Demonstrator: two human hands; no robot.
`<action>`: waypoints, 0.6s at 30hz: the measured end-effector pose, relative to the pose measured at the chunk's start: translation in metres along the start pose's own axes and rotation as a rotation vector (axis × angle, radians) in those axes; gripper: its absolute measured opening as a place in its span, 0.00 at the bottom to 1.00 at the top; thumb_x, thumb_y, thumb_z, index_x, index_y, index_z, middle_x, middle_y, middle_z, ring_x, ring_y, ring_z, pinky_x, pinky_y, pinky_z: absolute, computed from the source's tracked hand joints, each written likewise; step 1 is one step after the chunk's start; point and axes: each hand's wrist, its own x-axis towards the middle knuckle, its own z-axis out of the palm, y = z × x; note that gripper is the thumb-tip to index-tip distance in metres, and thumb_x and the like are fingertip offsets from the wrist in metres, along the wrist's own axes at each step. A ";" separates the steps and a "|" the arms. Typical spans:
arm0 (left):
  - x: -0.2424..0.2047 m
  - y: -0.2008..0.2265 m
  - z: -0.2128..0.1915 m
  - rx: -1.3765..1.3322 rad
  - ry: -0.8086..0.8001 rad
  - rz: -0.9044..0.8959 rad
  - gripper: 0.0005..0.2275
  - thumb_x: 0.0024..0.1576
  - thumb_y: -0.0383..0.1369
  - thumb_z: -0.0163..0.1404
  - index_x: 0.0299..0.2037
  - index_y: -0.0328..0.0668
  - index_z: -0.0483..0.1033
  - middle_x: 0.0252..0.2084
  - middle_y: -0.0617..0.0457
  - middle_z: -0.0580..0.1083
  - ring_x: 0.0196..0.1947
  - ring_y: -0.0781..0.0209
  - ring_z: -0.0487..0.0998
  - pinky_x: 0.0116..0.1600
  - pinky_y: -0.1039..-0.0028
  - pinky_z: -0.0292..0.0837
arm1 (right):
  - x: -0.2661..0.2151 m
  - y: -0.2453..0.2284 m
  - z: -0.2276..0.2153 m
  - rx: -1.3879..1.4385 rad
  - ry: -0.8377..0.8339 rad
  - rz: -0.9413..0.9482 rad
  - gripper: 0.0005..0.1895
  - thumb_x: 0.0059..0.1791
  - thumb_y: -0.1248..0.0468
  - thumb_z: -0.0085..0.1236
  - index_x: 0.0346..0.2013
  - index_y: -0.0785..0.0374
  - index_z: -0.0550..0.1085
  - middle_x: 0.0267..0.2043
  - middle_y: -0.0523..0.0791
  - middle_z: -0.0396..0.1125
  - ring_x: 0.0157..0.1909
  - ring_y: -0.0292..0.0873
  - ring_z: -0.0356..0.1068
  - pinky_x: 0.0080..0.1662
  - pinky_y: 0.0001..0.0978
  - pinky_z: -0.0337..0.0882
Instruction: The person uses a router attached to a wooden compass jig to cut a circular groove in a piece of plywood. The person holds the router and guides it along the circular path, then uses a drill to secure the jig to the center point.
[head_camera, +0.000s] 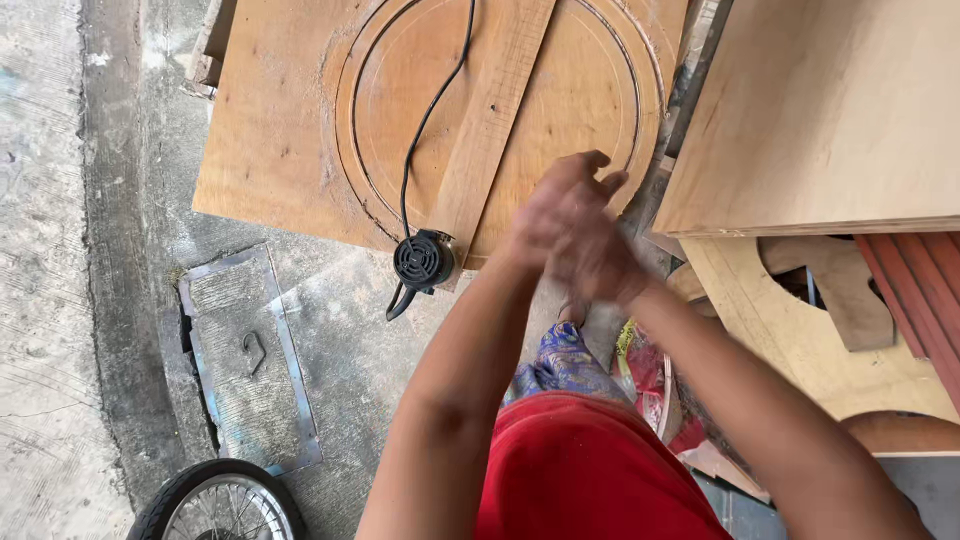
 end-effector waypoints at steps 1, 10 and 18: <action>-0.012 -0.009 -0.010 0.003 -0.006 -0.005 0.21 0.57 0.50 0.54 0.60 0.59 0.74 0.60 0.56 0.77 0.63 0.55 0.77 0.63 0.59 0.75 | -0.015 0.011 -0.024 0.004 0.003 0.006 0.29 0.63 0.56 0.22 0.60 0.65 0.73 0.49 0.42 0.70 0.59 0.40 0.66 0.68 0.25 0.51; -0.093 0.014 -0.048 0.379 -0.117 0.320 0.16 0.60 0.40 0.51 0.51 0.36 0.76 0.44 0.38 0.79 0.51 0.41 0.82 0.56 0.53 0.79 | 0.059 -0.066 -0.025 -0.030 -0.134 0.065 0.30 0.58 0.39 0.27 0.58 0.45 0.76 0.58 0.43 0.73 0.62 0.49 0.70 0.64 0.58 0.60; -0.174 -0.132 -0.041 0.215 0.069 0.343 0.11 0.60 0.42 0.51 0.49 0.53 0.80 0.30 0.42 0.80 0.37 0.34 0.82 0.44 0.45 0.77 | -0.052 0.007 -0.094 -0.282 -0.059 1.199 0.18 0.57 0.60 0.56 0.61 0.62 0.74 0.51 0.54 0.73 0.55 0.57 0.72 0.58 0.51 0.69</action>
